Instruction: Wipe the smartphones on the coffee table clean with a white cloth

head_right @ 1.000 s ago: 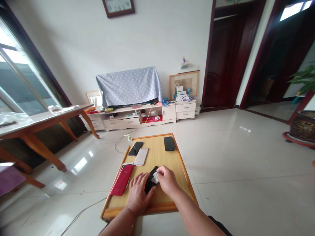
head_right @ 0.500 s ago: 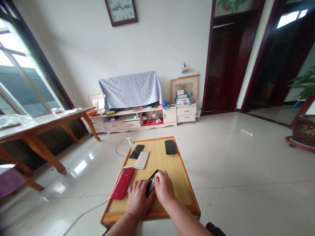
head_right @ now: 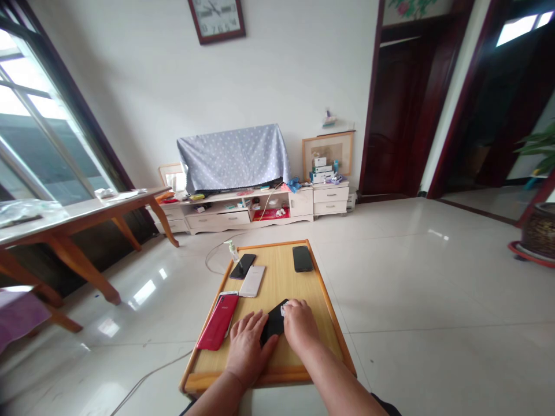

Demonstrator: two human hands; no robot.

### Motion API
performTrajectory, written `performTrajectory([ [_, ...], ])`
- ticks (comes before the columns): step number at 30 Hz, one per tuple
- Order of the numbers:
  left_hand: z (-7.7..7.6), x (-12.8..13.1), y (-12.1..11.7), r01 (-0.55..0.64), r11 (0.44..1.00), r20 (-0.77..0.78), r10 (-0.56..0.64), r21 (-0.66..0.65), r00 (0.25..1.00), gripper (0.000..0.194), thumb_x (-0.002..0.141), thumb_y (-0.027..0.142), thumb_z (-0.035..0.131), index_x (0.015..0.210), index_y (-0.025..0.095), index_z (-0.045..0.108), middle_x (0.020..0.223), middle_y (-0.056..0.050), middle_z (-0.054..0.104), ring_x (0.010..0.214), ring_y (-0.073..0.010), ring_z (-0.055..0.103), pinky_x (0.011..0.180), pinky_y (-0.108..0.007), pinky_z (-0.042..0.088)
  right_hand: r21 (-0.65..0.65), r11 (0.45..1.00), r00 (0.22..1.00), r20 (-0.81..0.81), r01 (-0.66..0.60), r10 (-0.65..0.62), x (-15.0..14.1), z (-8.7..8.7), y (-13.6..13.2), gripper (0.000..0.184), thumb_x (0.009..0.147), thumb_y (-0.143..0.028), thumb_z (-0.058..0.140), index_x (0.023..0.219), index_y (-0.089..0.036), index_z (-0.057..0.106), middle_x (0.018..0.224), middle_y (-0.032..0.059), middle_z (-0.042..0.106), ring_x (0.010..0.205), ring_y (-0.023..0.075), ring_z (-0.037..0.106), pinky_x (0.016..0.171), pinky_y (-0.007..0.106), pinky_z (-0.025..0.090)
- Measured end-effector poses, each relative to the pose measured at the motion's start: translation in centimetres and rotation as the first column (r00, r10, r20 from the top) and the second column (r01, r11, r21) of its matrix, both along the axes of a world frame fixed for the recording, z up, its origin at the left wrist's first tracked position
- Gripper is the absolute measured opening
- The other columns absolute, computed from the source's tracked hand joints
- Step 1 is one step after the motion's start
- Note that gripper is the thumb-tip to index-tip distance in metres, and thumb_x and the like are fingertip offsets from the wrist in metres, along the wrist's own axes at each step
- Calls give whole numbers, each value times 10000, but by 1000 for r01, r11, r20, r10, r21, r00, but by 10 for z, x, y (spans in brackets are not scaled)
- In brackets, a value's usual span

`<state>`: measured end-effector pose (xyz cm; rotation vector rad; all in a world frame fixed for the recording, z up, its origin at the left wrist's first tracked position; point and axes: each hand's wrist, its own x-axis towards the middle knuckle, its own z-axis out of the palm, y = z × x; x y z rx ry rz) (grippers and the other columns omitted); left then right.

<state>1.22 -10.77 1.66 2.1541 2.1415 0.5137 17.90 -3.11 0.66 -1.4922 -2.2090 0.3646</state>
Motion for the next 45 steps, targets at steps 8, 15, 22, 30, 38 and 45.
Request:
performTrajectory([
  [8,4,3,0,-76,997,9,77,-31,997,619,788,483,628,1348,237,531,1298,-83,622,1239,-276,500,1079,-417,283,-8,1000,1000,24,16,-16,13,-3,0,410,984,-229,376,1264,-201,675,1319,94,647,1218,234,555,1063,332,386],
  [15,-8,-1,5,-48,998,47,50,-47,998,641,835,382,545,1442,205,434,1390,-95,588,1284,-254,480,1067,-390,288,-57,973,974,44,-222,224,-7,2,-37,497,1030,-373,306,1447,-209,522,1537,92,456,1437,255,373,1194,428,228],
  [22,-6,-2,5,-54,996,58,59,-75,997,751,802,476,596,1475,213,393,1411,-100,575,1311,-271,458,1081,-391,283,-106,981,978,115,-162,174,6,14,-26,527,1054,-415,211,1458,-237,499,1545,75,448,1481,264,288,1208,559,10],
  [30,-11,-6,9,-107,990,83,115,-88,990,836,781,565,614,1494,212,357,1438,-116,547,1347,-298,436,1108,-424,259,-128,991,988,147,-37,56,12,12,-14,518,1050,-419,207,1436,-279,522,1554,47,438,1505,290,214,1185,617,-25],
  [38,-18,-8,12,-60,998,98,63,-37,993,681,890,313,471,1535,187,291,1399,-115,592,1316,-238,474,1082,-384,284,-176,950,962,45,-259,271,-25,18,-41,511,1047,-469,189,1478,-372,445,1547,-16,450,1519,300,150,1176,652,-6],
  [45,-9,-5,9,-95,994,77,99,-54,992,866,784,522,634,1531,227,310,1364,-107,619,1284,-291,496,1084,-424,268,-203,978,985,172,47,-11,-6,23,0,518,1044,-410,176,1441,-346,504,1569,-2,414,1525,328,88,1134,714,-23],
])
